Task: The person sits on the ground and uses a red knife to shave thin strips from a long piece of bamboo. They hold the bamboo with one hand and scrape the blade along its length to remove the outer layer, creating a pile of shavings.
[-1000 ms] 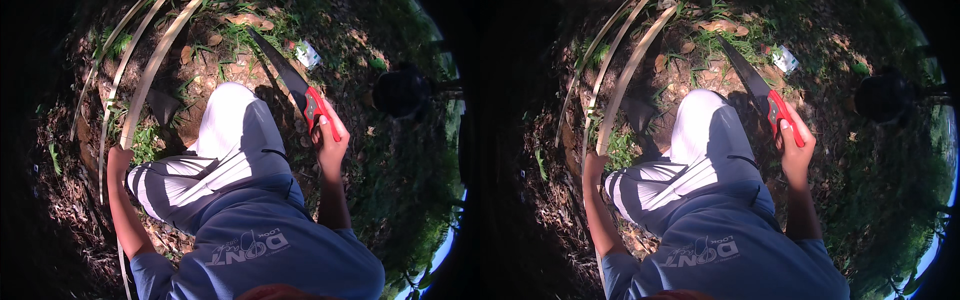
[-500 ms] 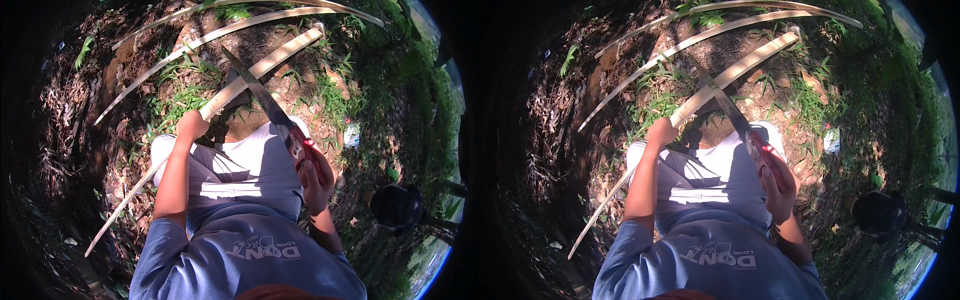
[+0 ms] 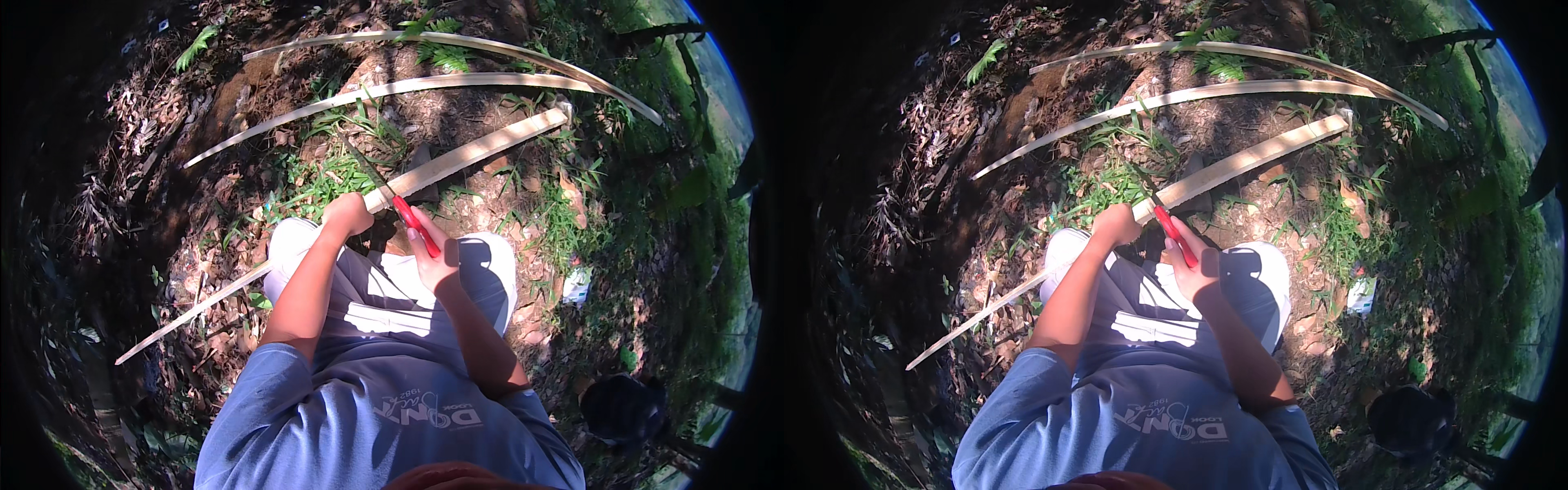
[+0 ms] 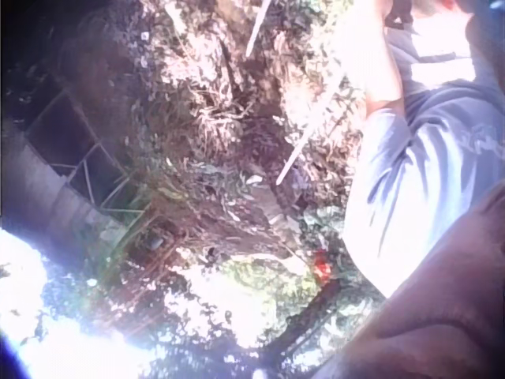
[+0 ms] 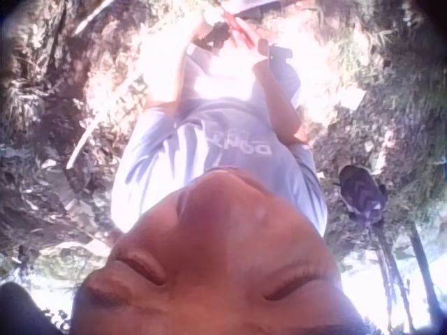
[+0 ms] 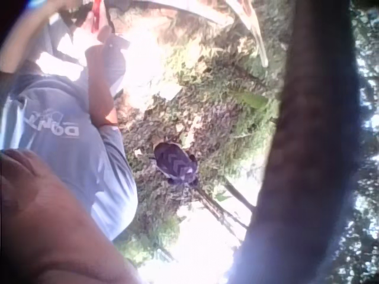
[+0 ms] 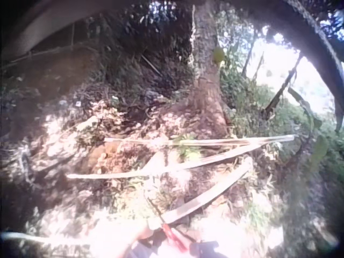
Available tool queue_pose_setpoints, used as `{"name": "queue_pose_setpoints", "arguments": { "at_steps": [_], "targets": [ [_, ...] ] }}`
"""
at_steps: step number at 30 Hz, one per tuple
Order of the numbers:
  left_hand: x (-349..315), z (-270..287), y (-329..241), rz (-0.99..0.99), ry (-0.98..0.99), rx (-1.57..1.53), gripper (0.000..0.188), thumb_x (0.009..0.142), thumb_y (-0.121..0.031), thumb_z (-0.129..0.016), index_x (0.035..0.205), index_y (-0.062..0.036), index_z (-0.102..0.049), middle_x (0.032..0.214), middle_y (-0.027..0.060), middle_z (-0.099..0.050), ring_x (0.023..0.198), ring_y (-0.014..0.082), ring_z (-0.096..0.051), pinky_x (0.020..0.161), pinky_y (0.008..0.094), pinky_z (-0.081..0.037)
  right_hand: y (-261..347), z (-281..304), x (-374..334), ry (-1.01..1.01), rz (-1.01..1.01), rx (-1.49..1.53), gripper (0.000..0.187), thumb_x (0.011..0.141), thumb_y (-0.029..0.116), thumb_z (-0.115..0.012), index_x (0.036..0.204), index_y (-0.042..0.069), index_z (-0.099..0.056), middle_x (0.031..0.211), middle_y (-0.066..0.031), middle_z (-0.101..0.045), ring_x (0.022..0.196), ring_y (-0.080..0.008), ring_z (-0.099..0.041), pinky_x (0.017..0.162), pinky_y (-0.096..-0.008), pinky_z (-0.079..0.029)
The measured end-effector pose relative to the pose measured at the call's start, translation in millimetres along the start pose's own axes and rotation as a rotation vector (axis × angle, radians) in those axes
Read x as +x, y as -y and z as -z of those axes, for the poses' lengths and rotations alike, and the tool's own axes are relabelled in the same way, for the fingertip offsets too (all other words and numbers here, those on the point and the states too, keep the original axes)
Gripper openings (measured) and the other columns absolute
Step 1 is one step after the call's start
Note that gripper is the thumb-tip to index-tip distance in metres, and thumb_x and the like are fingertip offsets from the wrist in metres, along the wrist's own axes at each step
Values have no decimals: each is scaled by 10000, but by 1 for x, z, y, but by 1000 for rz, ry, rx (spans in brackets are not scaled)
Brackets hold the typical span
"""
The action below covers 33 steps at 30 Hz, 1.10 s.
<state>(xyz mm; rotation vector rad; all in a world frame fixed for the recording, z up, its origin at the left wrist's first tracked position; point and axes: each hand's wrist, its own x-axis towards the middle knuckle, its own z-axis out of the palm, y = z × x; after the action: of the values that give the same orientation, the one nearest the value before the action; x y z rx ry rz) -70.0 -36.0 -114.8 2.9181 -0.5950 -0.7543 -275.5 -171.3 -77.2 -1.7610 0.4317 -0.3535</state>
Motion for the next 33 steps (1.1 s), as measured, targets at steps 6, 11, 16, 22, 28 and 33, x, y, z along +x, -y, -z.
{"name": "queue_pose_setpoints", "arguments": {
  "at_steps": [6,11,16,22,28,33],
  "targets": [
    [6,-3,-2,22,8,-21,407,818,-230,-702,1135,-2,-815,1211,241,-785,1140,381,-772,1003,465,-605,-18,-5,4,5,11,22,459,1102,296,-666,1509,87,-633,1211,-218,-787,1125,-290,-781,966,-373,-575],
    [8,-3,-5,30,15,-15,378,834,-213,-685,1125,-11,-817,1210,228,-788,1138,373,-772,997,459,-608,-10,8,-17,-14,-21,-11,419,1097,233,-663,1484,73,-653,1136,-199,-794,1031,-272,-787,921,-368,-581],
    [7,-5,-8,44,-18,4,351,826,-178,-683,1110,-25,-824,1192,217,-796,1139,373,-773,981,443,-615,-18,36,-58,68,-84,-179,412,1051,115,-675,1457,44,-665,1042,-174,-788,866,-243,-775,825,-342,-587],
    [9,-4,-4,21,-4,-21,371,818,-202,-697,1111,-10,-819,1156,248,-793,1096,401,-778,973,471,-618,24,62,-102,40,-6,-154,434,1021,27,-660,1454,-4,-649,1155,-228,-791,1028,-237,-802,892,-350,-599],
    [-2,-1,-9,-3,-44,9,319,816,-164,-680,1045,6,-824,1118,251,-798,1069,388,-788,951,465,-627,59,81,-127,49,7,-15,445,1069,41,-619,1506,-45,-602,1227,-209,-778,1084,-189,-741,911,-315,-578],
    [-5,-7,-10,26,-78,-19,282,820,-156,-683,1019,-20,-830,1072,239,-806,1038,387,-795,933,458,-630,56,53,-94,34,-1,-119,426,1067,63,-632,1487,-8,-639,1174,-189,-794,1030,-141,-740,869,-303,-579]
  ]
}}
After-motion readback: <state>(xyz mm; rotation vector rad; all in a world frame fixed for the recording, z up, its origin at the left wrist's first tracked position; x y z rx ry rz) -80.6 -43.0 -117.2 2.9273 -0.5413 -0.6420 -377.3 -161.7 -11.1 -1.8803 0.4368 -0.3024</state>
